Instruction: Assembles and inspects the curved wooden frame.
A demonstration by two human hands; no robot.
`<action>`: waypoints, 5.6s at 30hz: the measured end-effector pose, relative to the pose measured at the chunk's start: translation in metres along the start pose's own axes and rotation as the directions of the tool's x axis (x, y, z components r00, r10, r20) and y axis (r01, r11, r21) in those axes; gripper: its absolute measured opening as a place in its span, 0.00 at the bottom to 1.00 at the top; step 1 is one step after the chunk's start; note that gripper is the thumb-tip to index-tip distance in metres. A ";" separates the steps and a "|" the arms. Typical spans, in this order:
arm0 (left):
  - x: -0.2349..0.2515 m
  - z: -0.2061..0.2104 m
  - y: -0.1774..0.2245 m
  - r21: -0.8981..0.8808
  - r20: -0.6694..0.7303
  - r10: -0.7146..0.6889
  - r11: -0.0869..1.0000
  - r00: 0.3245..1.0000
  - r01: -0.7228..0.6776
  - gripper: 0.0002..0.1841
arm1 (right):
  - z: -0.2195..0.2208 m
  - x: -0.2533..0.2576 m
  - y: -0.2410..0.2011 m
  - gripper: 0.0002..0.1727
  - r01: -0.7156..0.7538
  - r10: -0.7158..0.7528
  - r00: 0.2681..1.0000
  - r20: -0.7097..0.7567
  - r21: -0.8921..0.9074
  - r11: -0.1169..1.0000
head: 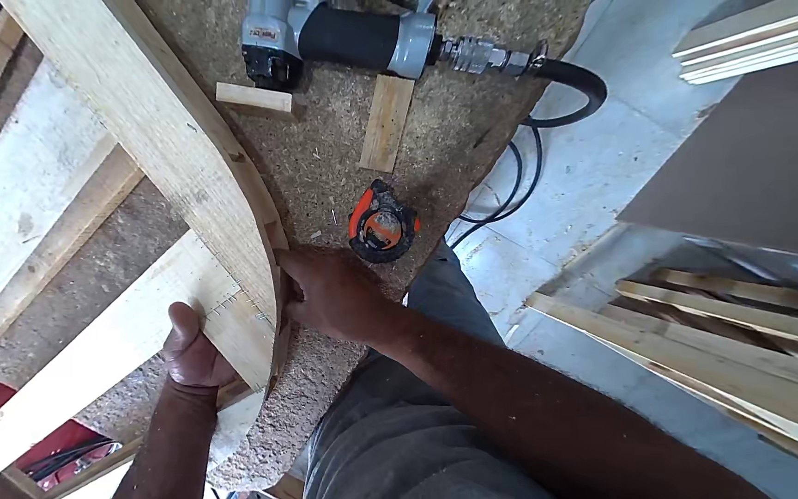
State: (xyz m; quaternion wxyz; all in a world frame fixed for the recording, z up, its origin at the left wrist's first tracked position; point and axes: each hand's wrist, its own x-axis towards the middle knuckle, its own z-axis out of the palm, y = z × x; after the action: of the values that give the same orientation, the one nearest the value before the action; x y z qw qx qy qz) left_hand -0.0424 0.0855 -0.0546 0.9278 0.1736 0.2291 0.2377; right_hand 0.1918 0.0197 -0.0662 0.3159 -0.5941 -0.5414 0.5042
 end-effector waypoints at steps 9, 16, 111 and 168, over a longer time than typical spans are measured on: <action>-0.003 -0.002 0.000 0.021 -0.014 -0.008 1.000 1.000 0.008 0.28 | -0.007 0.003 -0.002 0.26 0.006 -0.006 0.999 0.039 0.002 1.000; -0.004 -0.003 0.001 0.014 0.001 -0.017 1.000 1.000 0.017 0.29 | -0.008 -0.012 -0.005 0.40 -0.102 0.108 0.993 -0.052 0.101 0.990; -0.008 0.083 -0.179 0.552 -0.685 0.728 0.543 -0.027 0.633 0.17 | 0.008 -0.012 0.009 0.13 0.340 -0.251 0.940 0.231 -0.552 0.761; -0.118 0.040 -0.165 0.550 -0.784 0.494 0.834 0.375 0.051 0.16 | 0.109 -0.081 -0.010 0.20 0.049 0.021 0.984 0.175 -0.386 0.921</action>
State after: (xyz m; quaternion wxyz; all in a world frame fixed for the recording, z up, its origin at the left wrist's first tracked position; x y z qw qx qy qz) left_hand -0.0551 -0.1205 -0.0522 0.5319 0.2744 0.7186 0.3540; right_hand 0.0931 -0.0746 -0.0680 0.1464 -0.5943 -0.6604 0.4351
